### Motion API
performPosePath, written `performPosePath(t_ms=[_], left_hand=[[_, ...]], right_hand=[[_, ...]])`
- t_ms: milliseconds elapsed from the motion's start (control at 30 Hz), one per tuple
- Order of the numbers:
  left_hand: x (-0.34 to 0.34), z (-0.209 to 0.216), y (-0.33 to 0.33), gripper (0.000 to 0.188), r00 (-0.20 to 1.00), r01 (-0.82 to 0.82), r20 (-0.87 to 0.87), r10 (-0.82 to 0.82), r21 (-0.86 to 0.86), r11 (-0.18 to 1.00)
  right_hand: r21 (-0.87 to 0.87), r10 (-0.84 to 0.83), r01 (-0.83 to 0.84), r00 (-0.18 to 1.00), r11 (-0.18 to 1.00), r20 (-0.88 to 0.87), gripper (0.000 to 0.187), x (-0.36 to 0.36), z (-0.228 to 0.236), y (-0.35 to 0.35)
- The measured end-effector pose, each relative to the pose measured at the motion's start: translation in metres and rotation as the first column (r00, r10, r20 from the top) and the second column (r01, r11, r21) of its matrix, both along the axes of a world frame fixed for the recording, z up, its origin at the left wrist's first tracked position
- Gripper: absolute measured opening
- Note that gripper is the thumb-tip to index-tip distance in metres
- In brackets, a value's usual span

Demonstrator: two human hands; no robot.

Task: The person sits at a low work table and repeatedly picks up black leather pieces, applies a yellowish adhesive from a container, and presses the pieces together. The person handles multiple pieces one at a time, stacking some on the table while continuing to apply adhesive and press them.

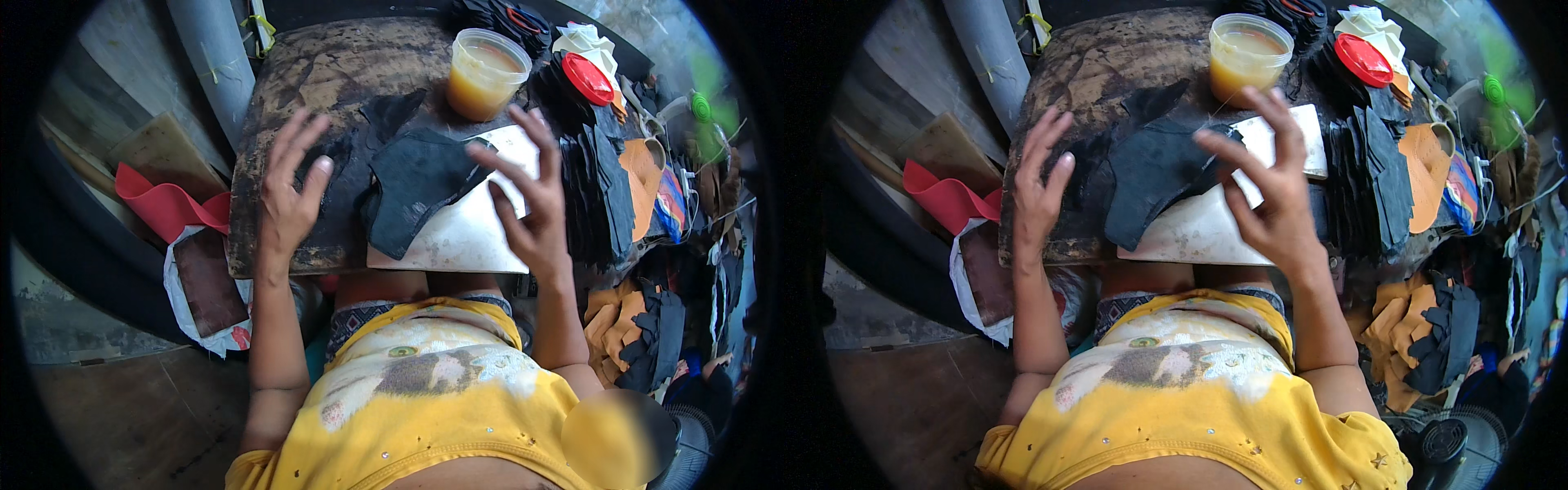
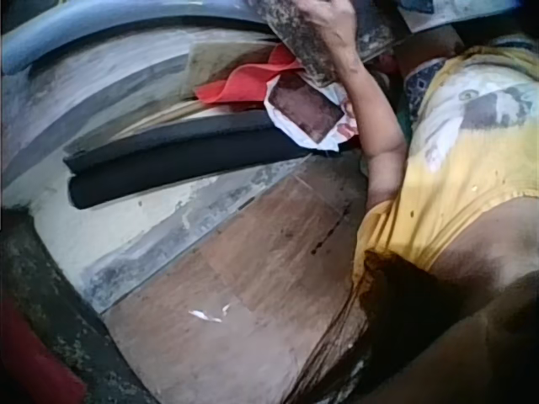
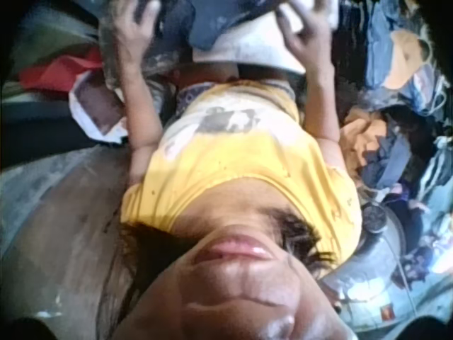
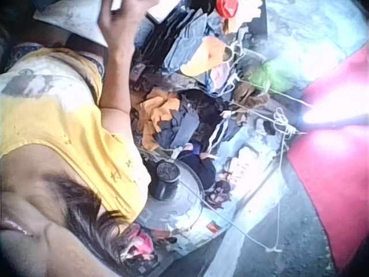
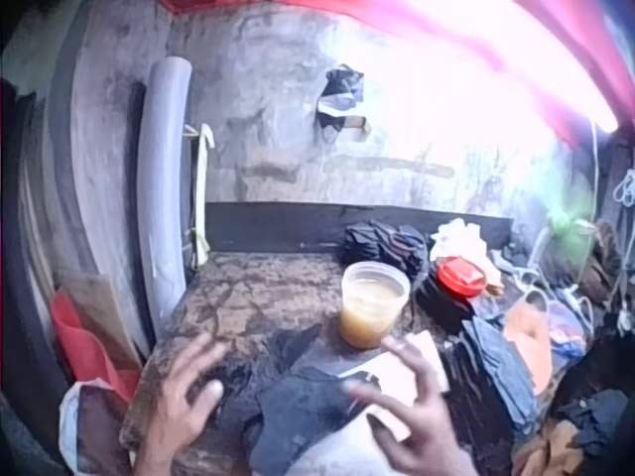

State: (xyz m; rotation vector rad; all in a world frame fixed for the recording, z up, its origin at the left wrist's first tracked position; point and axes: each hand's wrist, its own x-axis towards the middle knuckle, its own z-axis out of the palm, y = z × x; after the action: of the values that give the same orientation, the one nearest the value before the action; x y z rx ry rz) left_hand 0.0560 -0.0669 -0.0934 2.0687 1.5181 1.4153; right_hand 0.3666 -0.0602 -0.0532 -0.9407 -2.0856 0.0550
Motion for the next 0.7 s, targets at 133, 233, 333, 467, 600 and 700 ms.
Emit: performPosePath(t_ms=[133, 233, 333, 467, 600, 700], left_hand=[[0.025, 0.023, -0.011, 0.044, 0.903, 0.429, 0.09, -0.42, -0.117, 0.896], [0.032, 0.027, -0.008, 0.044, 0.883, 0.465, 0.149, -0.444, -0.154, 0.872], [0.033, 0.026, -0.001, 0.044, 0.874, 0.479, 0.174, -0.453, -0.162, 0.863], [0.034, 0.025, 0.006, 0.045, 0.87, 0.489, 0.167, -0.464, -0.175, 0.854], [0.034, 0.026, 0.013, 0.045, 0.867, 0.497, 0.15, -0.476, -0.173, 0.851], [0.035, 0.026, 0.017, 0.044, 0.87, 0.493, 0.103, -0.482, -0.149, 0.857]], right_hand=[[-0.06, -0.146, 0.161, 0.967, 0.985, 0.208, 0.045, -0.007, -0.015, -0.003], [-0.03, -0.293, 0.317, 0.905, 0.948, 0.308, 0.052, -0.002, -0.021, 0.004], [0.009, -0.305, 0.318, 0.899, 0.948, 0.315, 0.056, -0.003, -0.025, -0.003], [-0.028, -0.186, 0.201, 0.944, 0.979, 0.271, 0.062, -0.021, -0.031, -0.033], [0.064, -0.021, 0.006, 0.971, 0.998, 0.24, 0.058, -0.023, -0.033, -0.04], [0.097, -0.21, 0.204, 0.975, 0.974, 0.068, 0.047, -0.008, -0.035, -0.015]])
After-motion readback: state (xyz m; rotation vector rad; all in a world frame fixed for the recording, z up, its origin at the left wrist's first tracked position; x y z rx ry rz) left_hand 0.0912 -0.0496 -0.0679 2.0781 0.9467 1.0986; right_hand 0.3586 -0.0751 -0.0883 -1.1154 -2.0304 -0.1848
